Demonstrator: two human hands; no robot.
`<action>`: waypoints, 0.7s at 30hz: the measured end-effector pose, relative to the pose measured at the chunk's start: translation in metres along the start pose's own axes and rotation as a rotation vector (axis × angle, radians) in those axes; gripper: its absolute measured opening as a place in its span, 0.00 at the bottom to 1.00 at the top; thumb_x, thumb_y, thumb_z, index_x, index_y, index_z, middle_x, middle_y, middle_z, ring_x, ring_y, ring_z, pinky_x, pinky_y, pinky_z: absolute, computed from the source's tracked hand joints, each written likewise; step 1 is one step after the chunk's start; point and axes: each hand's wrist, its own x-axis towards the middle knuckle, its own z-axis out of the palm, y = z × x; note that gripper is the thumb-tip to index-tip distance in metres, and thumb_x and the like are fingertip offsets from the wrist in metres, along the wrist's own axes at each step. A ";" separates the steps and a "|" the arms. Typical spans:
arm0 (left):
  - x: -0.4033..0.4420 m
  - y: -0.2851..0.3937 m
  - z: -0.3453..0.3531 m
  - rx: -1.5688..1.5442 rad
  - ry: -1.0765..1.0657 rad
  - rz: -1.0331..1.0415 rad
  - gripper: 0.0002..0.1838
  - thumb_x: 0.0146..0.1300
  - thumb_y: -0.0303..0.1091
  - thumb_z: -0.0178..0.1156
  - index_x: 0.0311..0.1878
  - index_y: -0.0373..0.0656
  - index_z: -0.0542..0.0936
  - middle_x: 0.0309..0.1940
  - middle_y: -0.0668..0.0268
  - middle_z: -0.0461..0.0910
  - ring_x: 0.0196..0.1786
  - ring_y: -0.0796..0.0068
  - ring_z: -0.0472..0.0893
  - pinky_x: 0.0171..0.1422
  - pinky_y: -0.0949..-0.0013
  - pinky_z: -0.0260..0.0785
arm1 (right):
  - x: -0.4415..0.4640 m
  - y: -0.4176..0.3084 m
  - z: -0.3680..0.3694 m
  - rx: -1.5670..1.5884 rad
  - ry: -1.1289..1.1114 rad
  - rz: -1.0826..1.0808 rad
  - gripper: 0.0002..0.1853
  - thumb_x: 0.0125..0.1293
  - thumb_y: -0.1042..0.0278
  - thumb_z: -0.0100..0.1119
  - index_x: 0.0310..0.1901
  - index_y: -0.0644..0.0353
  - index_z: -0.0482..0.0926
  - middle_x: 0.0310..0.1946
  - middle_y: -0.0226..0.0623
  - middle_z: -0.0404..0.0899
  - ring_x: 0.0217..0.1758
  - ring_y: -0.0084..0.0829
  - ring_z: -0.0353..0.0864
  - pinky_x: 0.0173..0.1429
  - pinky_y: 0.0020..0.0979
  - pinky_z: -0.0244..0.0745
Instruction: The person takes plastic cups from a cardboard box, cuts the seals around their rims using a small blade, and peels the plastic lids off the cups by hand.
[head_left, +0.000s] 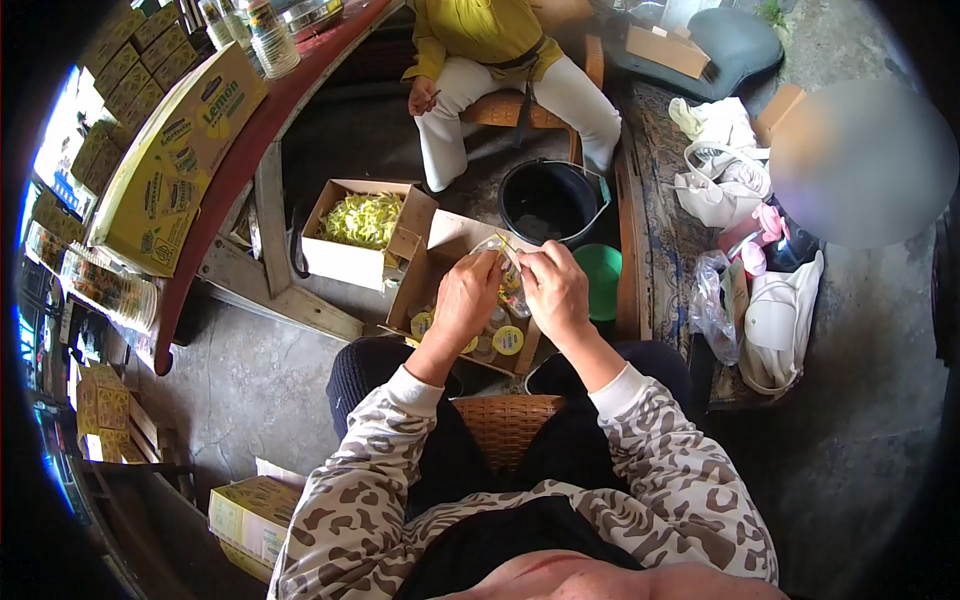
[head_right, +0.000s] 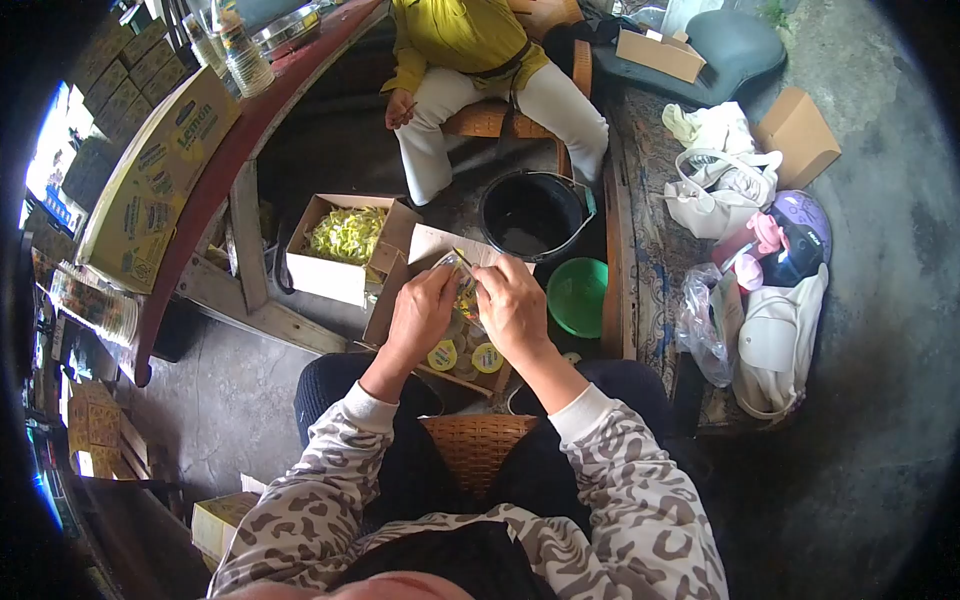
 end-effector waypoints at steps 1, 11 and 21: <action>-0.001 0.002 0.000 -0.021 0.001 0.009 0.07 0.70 0.30 0.58 0.38 0.35 0.76 0.32 0.46 0.79 0.36 0.41 0.80 0.38 0.49 0.71 | -0.001 0.000 0.002 -0.021 0.001 -0.006 0.07 0.55 0.82 0.68 0.34 0.61 0.81 0.29 0.37 0.74 0.34 0.40 0.80 0.38 0.38 0.75; -0.003 0.009 0.001 -0.112 -0.051 0.108 0.08 0.67 0.28 0.59 0.45 0.34 0.81 0.34 0.45 0.81 0.37 0.43 0.82 0.41 0.52 0.73 | 0.000 0.020 0.016 0.179 -0.024 0.255 0.05 0.57 0.81 0.65 0.35 0.61 0.82 0.30 0.39 0.77 0.33 0.42 0.81 0.38 0.39 0.77; 0.001 -0.005 -0.005 -0.010 0.023 -0.001 0.09 0.67 0.29 0.60 0.46 0.34 0.81 0.36 0.46 0.82 0.39 0.44 0.83 0.42 0.53 0.75 | 0.005 0.003 0.000 0.063 0.008 0.055 0.09 0.55 0.80 0.68 0.38 0.59 0.83 0.30 0.36 0.75 0.35 0.39 0.80 0.38 0.38 0.77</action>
